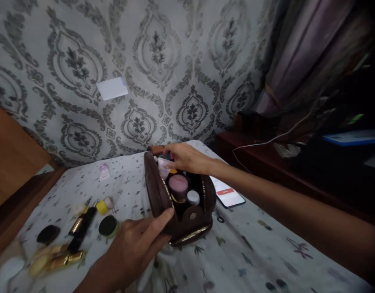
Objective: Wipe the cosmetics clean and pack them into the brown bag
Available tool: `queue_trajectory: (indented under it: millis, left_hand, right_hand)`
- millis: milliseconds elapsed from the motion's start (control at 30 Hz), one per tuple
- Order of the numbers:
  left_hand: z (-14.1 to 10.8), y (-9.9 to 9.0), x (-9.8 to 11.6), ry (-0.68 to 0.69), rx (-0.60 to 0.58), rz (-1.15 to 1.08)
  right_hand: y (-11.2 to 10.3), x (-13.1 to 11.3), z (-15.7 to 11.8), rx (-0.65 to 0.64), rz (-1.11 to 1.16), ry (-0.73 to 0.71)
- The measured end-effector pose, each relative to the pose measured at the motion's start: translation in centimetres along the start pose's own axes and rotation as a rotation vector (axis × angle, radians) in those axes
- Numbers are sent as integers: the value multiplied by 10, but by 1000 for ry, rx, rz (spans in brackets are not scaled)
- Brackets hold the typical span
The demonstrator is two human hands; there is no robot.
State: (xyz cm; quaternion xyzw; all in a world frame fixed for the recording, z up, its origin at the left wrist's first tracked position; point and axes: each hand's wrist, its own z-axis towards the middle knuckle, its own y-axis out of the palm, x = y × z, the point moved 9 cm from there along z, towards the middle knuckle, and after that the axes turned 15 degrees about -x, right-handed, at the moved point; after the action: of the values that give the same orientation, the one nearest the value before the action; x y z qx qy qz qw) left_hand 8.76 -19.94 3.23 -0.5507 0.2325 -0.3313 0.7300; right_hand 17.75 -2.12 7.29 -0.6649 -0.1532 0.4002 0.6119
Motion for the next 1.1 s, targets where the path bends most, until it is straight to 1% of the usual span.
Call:
queue_trajectory:
  millis: [67,133,200,233,267,333,367,433,500,567,600,667,700,733,767,800,833,867,900,933,967,1000,1033,1100]
  left_hand:
    - [-13,-5,-3,-34,62,-16]
    - [-28,-4,-13,-105,101,-27]
    - [-43,4,-26,-176,91,-47]
    - [-50,11,-32,-203,67,-52]
    - [-57,19,-38,-226,33,-48]
    - [-70,37,-46,-273,-66,-6]
    - [-76,46,-49,-298,-130,19]
    - [-88,63,-50,-336,-257,52]
    - [-99,73,-47,-345,-343,51]
    - [-109,75,-43,-334,-372,17]
    - [-113,73,-42,-329,-361,-3]
    - [-123,61,-48,-344,-285,-35]
    - [-129,52,-56,-380,-223,-41]
    - [-137,40,-67,-443,-152,-38]
    - [-145,27,-81,-533,-85,-28]
    - [-156,16,-97,-653,-37,-10]
    - [-167,6,-113,-788,-14,18]
    - [-177,1,-128,-920,-45,50]
    - [-186,0,-140,-1040,-123,81]
    - [-194,1,-149,-1135,-212,108]
    - [-200,4,-155,-1200,-298,127]
    - [-204,8,-159,-1240,-365,140]
    - [-206,11,-160,-1259,-402,147]
    - [-207,15,-161,-1266,-416,145]
  right_hand:
    - [-6,-3,-6,47,15,10]
    - [-17,-12,-18,169,-6,26]
    - [-25,-34,-36,310,-11,-37]
    - [-26,-49,-47,368,6,-106]
    - [-24,-66,-57,397,19,-183]
    - [-12,-101,-76,403,42,-347]
    - [-2,-118,-83,370,45,-421]
    - [24,-148,-91,262,64,-538]
    - [54,-167,-91,151,91,-585]
    - [81,-176,-86,79,151,-581]
    - [92,-177,-83,72,212,-571]
    - [115,-178,-75,31,351,-540]
    - [124,-176,-71,26,427,-512]
    - [133,-174,-67,19,498,-471]
    - [142,-171,-63,5,563,-423]
    - [151,-168,-59,-12,628,-368]
    - [161,-166,-54,-34,701,-309]
    - [172,-163,-51,-64,787,-252]
    - [183,-161,-47,-93,887,-199]
    - [194,-159,-44,-122,993,-151]
    - [204,-158,-41,-152,1091,-112]
    - [213,-158,-39,-179,1173,-80]
    - [221,-157,-38,-200,1236,-54]
    - [233,-157,-38,-225,1309,-15]
